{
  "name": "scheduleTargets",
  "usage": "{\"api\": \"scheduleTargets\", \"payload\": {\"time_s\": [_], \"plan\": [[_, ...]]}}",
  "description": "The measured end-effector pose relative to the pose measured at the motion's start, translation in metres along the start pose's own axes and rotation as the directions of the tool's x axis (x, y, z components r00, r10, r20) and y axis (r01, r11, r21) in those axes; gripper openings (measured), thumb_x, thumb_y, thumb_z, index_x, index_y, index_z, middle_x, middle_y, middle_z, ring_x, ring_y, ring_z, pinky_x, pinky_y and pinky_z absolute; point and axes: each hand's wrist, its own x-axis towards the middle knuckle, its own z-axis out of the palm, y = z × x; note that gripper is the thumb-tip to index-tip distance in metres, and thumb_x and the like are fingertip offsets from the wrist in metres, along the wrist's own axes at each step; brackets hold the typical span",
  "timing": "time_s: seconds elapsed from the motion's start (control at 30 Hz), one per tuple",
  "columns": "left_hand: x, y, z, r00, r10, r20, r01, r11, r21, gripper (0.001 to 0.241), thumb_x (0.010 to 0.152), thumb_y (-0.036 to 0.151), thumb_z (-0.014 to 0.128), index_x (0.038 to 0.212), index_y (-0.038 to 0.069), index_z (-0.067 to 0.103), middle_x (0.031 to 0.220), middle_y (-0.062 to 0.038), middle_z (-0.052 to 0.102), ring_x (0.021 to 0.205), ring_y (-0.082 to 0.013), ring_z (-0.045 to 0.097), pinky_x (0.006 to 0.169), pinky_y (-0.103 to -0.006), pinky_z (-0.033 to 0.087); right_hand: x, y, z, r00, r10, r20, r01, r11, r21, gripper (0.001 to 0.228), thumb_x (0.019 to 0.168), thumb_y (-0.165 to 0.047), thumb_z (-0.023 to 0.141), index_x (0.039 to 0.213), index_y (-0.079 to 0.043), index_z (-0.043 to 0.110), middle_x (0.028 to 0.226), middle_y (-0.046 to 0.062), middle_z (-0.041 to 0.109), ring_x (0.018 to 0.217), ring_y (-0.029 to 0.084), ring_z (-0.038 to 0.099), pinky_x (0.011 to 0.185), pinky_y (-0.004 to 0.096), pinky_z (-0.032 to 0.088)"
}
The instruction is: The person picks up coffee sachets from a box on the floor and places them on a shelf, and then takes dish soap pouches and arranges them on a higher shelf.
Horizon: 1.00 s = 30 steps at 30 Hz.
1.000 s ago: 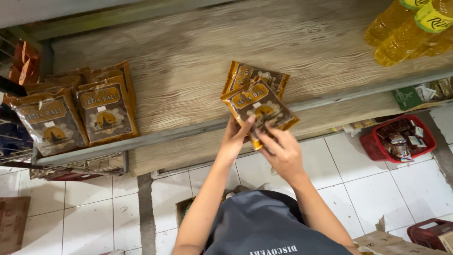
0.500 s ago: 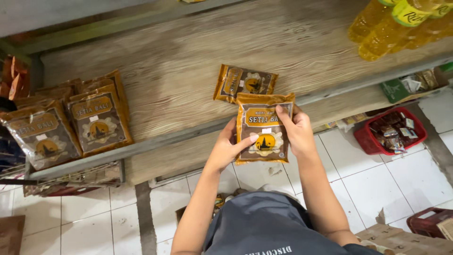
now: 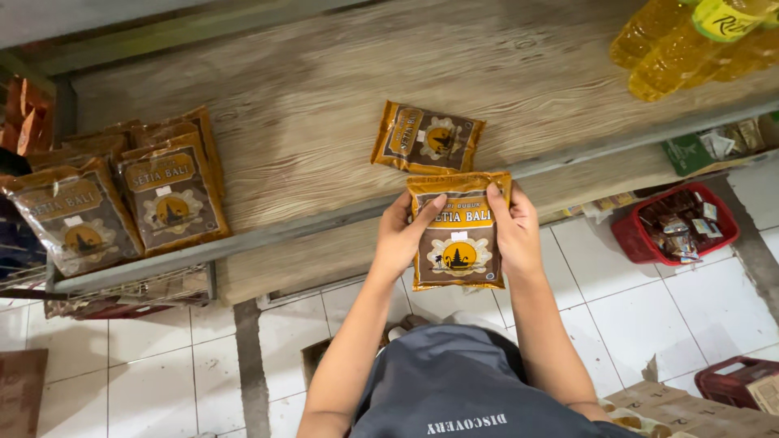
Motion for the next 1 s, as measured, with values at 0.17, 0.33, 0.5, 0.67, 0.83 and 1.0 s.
{"api": "scheduleTargets", "payload": {"time_s": [0.17,0.33,0.5,0.67,0.83,1.0], "plan": [[-0.003,0.001,-0.010,0.998,0.026,-0.052,-0.027,1.000,-0.004,0.029,0.097,0.016,0.072,0.119,-0.003,0.069,0.106,-0.007,0.076,0.090,-0.0094,0.070,0.080,-0.0257,0.057,0.009,-0.002,-0.020,0.992,0.087,0.091,-0.071,0.983,-0.167,0.033,0.107,-0.017,0.062,0.131,0.005,0.064,0.114,0.006,0.071,0.097,0.011,0.063,0.087,0.028,0.051],[-0.005,0.014,-0.033,0.987,0.067,-0.147,-0.077,0.995,-0.060,0.027,0.097,0.014,0.072,0.118,-0.004,0.069,0.104,-0.008,0.077,0.088,-0.0095,0.071,0.079,-0.0255,0.058,0.005,-0.019,0.002,0.889,0.278,0.365,-0.113,0.904,-0.413,0.070,0.087,-0.013,0.075,0.148,-0.002,0.044,0.120,0.006,0.069,0.103,0.013,0.067,0.092,0.030,0.055],[-0.029,0.033,-0.065,0.960,0.111,-0.258,-0.124,0.992,-0.035,0.031,0.098,0.018,0.071,0.122,-0.001,0.068,0.111,-0.008,0.075,0.098,-0.0125,0.068,0.087,-0.0295,0.055,-0.003,-0.005,0.047,0.843,0.332,0.424,-0.145,0.898,-0.416,0.083,0.079,-0.009,0.082,0.152,-0.002,0.042,0.123,0.011,0.070,0.105,0.016,0.068,0.091,0.033,0.055],[-0.075,0.054,-0.129,0.744,0.435,-0.507,-0.223,0.877,0.426,0.038,0.108,0.029,0.058,0.137,0.006,0.066,0.144,-0.008,0.064,0.137,-0.0228,0.054,0.113,-0.0369,0.044,0.006,0.031,0.086,0.857,0.262,0.444,-0.096,0.927,-0.362,0.071,0.080,-0.007,0.084,0.142,-0.001,0.050,0.124,0.010,0.069,0.112,0.019,0.068,0.097,0.034,0.055],[-0.110,0.059,-0.203,0.454,0.757,-0.471,0.130,0.466,0.875,0.042,0.109,0.015,0.055,0.151,0.010,0.052,0.168,-0.010,0.036,0.160,-0.0334,0.026,0.127,-0.0457,0.030,0.024,0.045,0.152,0.829,0.137,0.542,-0.018,0.976,-0.219,0.062,0.087,-0.011,0.086,0.138,-0.004,0.051,0.122,0.009,0.070,0.115,0.021,0.068,0.105,0.036,0.056],[-0.127,0.039,-0.226,0.510,0.686,-0.519,0.172,0.510,0.843,0.066,0.101,0.004,0.051,0.162,0.009,0.028,0.173,-0.012,0.016,0.161,-0.0346,0.011,0.128,-0.0486,0.020,0.028,0.061,0.251,0.825,0.042,0.564,0.012,0.996,-0.092,0.069,0.087,-0.017,0.090,0.140,-0.007,0.048,0.119,0.010,0.068,0.113,0.022,0.066,0.103,0.039,0.057]]}}
